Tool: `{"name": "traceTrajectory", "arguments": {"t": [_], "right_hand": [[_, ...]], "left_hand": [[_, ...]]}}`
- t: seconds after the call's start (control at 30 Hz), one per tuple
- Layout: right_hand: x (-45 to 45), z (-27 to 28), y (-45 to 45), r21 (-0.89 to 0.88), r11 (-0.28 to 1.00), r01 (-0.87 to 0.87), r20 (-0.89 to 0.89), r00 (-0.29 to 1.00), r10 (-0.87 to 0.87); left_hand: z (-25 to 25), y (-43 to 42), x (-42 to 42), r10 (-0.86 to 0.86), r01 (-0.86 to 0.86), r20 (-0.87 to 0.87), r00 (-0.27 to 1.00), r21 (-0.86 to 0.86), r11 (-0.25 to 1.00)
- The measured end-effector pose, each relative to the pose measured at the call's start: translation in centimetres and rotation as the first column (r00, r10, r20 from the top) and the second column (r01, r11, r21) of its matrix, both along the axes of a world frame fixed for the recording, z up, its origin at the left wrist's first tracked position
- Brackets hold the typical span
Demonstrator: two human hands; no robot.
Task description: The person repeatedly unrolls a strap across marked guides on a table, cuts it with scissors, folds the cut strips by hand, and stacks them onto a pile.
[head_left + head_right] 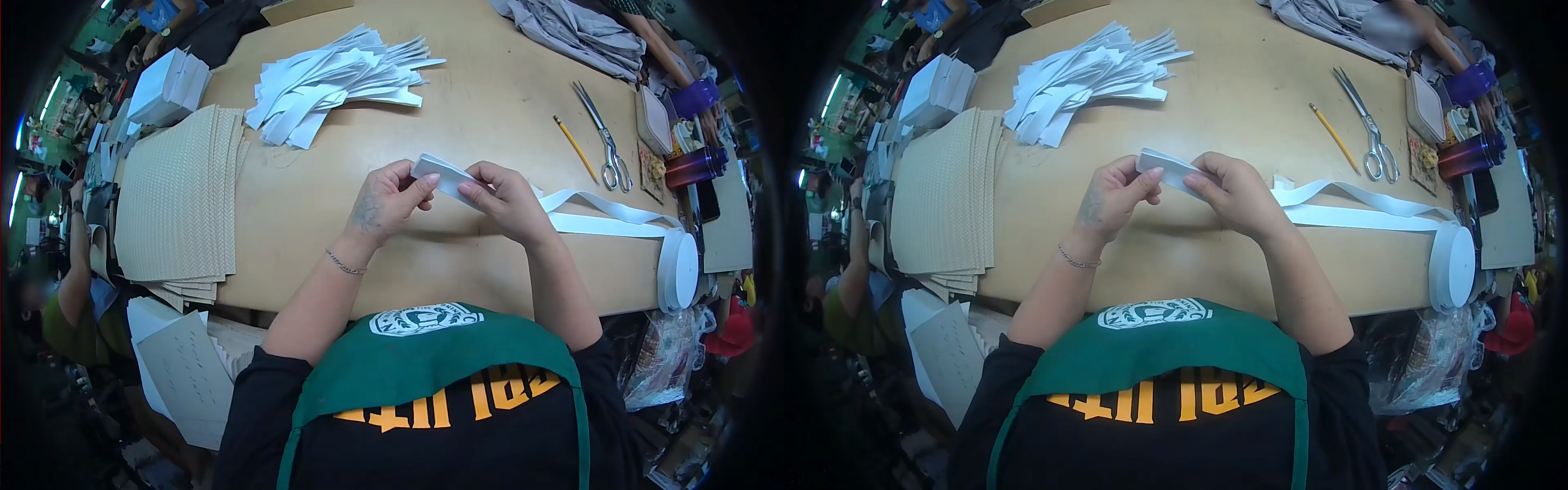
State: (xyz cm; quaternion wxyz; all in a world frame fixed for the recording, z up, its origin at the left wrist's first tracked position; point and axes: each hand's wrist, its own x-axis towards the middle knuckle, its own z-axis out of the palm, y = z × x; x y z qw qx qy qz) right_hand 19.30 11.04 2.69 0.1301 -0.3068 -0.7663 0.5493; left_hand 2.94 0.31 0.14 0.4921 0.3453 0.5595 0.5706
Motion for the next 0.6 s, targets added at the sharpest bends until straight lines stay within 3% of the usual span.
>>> {"name": "traceTrajectory", "arguments": {"t": [0.1,0.6], "right_hand": [[0.0,-0.6,0.1,0.032,0.999,0.002,-0.01,1.0,-0.002],[-0.2,-1.2,0.2,0.015,1.0,0.022,-0.036,0.999,-0.021]], "left_hand": [[-0.1,-0.1,0.4,0.035,-0.035,-0.058,0.998,-0.007,0.999],[0.9,-0.5,1.5,0.105,-0.105,-0.03,0.994,-0.009,0.994]]}}
